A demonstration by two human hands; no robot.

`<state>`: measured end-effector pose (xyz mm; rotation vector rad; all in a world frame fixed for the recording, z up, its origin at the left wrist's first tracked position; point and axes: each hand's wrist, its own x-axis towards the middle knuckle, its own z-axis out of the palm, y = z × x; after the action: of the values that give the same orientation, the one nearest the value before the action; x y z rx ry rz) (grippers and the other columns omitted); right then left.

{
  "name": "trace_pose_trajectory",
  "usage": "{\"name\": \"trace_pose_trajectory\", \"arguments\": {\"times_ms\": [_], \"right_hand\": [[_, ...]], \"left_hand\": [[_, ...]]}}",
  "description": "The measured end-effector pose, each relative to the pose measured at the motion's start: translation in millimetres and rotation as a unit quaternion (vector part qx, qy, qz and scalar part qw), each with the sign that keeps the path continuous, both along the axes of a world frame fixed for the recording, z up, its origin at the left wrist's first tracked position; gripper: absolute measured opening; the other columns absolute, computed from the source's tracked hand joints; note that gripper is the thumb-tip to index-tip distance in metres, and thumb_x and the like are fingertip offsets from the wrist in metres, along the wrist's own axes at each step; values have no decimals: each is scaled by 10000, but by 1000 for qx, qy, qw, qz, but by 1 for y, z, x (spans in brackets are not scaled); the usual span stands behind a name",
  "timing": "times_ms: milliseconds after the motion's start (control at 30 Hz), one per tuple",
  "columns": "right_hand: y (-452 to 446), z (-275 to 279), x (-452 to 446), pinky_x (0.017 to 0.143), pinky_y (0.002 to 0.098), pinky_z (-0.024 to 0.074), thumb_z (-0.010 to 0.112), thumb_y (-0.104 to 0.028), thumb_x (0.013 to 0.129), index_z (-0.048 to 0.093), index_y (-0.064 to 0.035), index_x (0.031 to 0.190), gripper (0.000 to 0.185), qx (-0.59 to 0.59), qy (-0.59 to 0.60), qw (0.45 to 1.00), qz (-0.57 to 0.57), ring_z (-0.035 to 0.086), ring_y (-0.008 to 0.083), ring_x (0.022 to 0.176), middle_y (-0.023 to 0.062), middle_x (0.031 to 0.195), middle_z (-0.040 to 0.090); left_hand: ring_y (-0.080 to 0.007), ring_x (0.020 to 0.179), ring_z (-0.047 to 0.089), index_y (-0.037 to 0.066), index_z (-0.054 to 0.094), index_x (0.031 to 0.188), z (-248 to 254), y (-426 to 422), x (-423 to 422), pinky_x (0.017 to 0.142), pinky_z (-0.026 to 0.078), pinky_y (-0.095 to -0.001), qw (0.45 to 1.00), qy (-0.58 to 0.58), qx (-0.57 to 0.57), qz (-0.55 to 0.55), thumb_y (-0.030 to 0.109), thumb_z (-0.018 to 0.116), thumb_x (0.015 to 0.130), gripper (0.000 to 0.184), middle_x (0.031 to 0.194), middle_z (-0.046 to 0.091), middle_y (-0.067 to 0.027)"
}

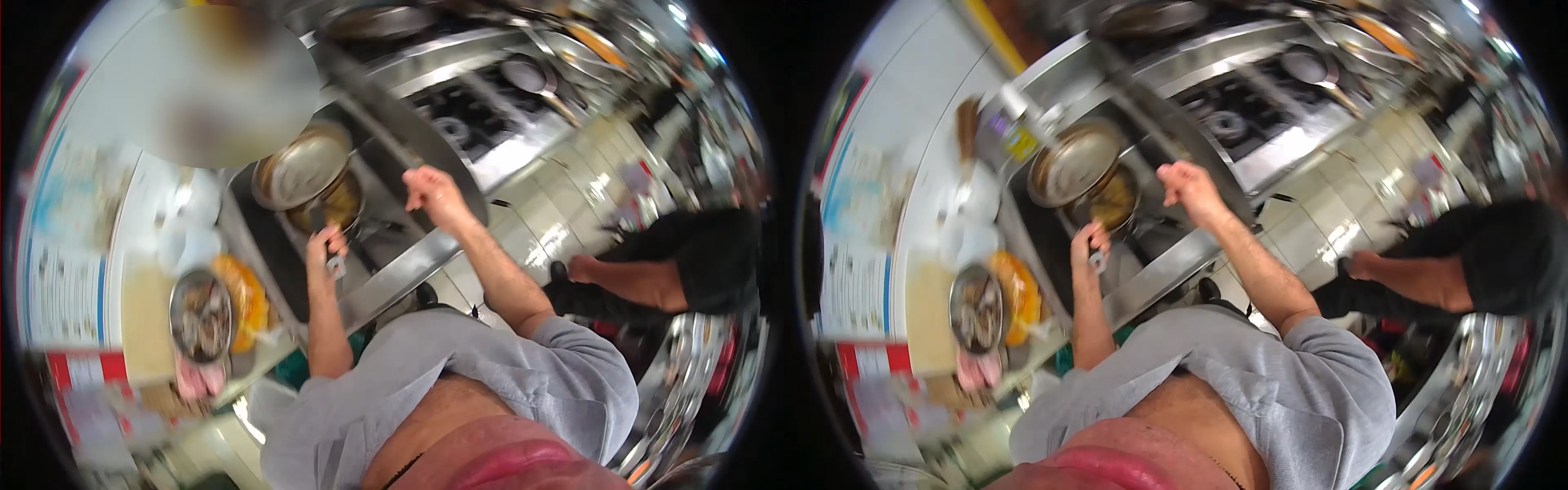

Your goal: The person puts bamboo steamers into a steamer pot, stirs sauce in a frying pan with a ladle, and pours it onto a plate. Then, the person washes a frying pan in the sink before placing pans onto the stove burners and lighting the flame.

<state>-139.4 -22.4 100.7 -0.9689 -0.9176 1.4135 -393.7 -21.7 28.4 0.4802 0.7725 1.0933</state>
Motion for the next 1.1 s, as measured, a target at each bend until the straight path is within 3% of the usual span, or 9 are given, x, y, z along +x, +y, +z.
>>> {"name": "trace_pose_trajectory", "arguments": {"times_ms": [100,200,467,600,733,867,933,967,1100], "right_hand": [[33,6,-13,529,249,439,590,-214,887,522,-68,738,219,20,47,998,33,443,78,481,-10,569,474],[64,7,-26,552,249,441,573,-201,900,536,-62,809,170,-6,75,995,71,452,76,516,-21,616,475],[132,-7,-63,570,276,445,538,-174,916,547,-26,934,150,-12,116,988,97,458,106,534,5,663,480],[209,-15,-103,458,284,432,562,-158,877,551,-33,892,127,-4,147,988,50,456,105,475,8,626,491],[284,-24,-147,486,286,461,555,-189,883,562,-61,1003,175,-74,64,994,40,511,126,539,20,700,517],[344,-56,-181,516,271,473,558,-294,881,524,-88,1200,381,-41,-161,981,105,558,131,631,34,846,558],[368,-71,-194,529,278,477,563,-344,873,454,-143,1308,491,-11,-329,938,104,578,149,705,56,929,599],[385,-81,-197,571,306,488,568,-423,856,324,-189,1399,640,-11,-366,920,140,592,189,797,80,1122,576],[406,-87,-208,645,361,499,561,-533,831,243,-172,1412,755,-45,-257,942,213,589,244,825,100,1219,484]], "left_hand": [[-85,426,431,104,470,690,36,-16,12,389,378,-249,996,82,-21,18,112,593,805,168,518,431,21],[-85,443,457,77,484,816,-12,-5,5,400,419,-260,999,-3,7,32,83,591,806,108,562,447,7],[-88,448,465,62,447,936,9,-16,31,391,424,-271,993,-2,-44,109,35,620,774,239,605,459,-7],[-93,423,456,64,441,953,10,-19,38,370,421,-286,992,5,-74,98,43,622,765,262,598,457,-5],[-98,419,443,74,444,932,7,-25,41,376,412,-290,993,29,-85,82,48,608,763,237,571,445,-4],[-105,405,439,65,434,900,2,-33,40,366,404,-296,994,29,-72,76,32,606,746,233,562,438,-12],[-107,399,437,60,431,890,0,-34,39,364,400,-297,994,24,-81,74,27,607,739,234,563,437,-16],[-109,395,435,54,430,890,-1,-35,40,362,399,-296,993,25,-94,71,22,612,733,242,563,438,-20],[-112,391,437,47,438,882,3,-37,40,359,398,-292,990,24,-124,70,16,628,713,257,567,444,-26]]}}
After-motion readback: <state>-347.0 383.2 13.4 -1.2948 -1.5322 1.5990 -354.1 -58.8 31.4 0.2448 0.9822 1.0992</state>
